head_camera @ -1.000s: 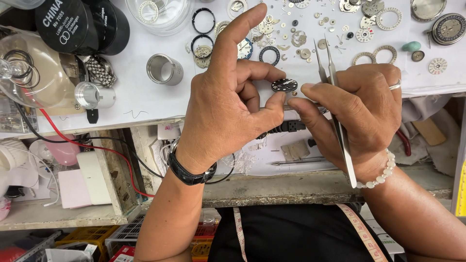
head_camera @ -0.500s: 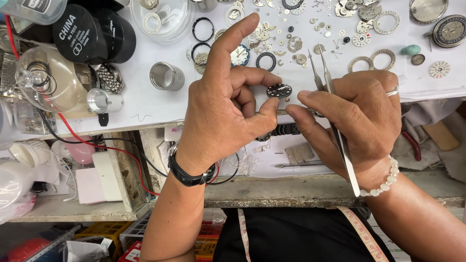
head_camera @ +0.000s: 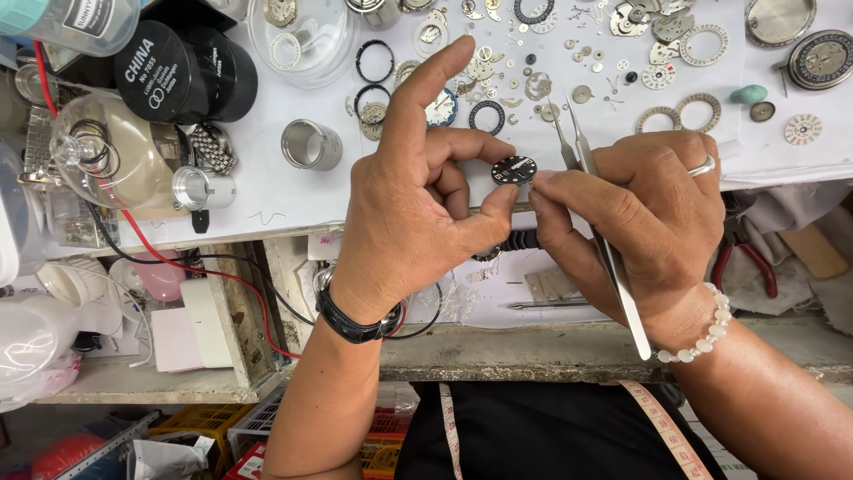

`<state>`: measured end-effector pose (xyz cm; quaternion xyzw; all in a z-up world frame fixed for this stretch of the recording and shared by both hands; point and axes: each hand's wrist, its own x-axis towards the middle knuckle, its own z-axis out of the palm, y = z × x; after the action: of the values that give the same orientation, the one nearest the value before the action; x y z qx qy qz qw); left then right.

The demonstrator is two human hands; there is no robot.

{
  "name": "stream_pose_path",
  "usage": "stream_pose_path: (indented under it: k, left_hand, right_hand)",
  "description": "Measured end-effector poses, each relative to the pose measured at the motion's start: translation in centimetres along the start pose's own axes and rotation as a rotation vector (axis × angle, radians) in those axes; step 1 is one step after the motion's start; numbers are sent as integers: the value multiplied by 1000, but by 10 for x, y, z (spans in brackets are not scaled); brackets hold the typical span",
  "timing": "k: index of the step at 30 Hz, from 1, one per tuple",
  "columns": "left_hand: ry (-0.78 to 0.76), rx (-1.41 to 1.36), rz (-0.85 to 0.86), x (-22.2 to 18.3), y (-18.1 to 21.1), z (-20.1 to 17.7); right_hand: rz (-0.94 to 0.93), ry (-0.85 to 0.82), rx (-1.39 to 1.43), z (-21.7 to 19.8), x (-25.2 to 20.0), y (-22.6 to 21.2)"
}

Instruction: Repairing a watch movement by using tweezers to adjust or clean internal components at a workbench.

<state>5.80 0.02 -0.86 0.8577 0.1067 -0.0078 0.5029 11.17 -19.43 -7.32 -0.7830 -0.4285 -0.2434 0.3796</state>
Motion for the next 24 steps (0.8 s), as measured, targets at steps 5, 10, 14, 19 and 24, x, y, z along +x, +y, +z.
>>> stream_pose_path:
  k: [5,10,14,19,24]
  left_hand:
    - [-1,25,58,-3,-9,0]
    - [-22,26,66,-4,-12,-2]
    - [-17,47,65,-5,-14,0]
    - [6,76,100,-8,-21,4]
    - [14,83,105,-9,-26,5]
  right_hand:
    - [34,-13,-74,5,-1,-2]
    - [37,-7,-65,8,-1,-3]
    - [30,-19,-39,7,0,-4]
    - [28,-20,-30,8,-1,-3]
    - [6,-3,-20,11,-2,-2]
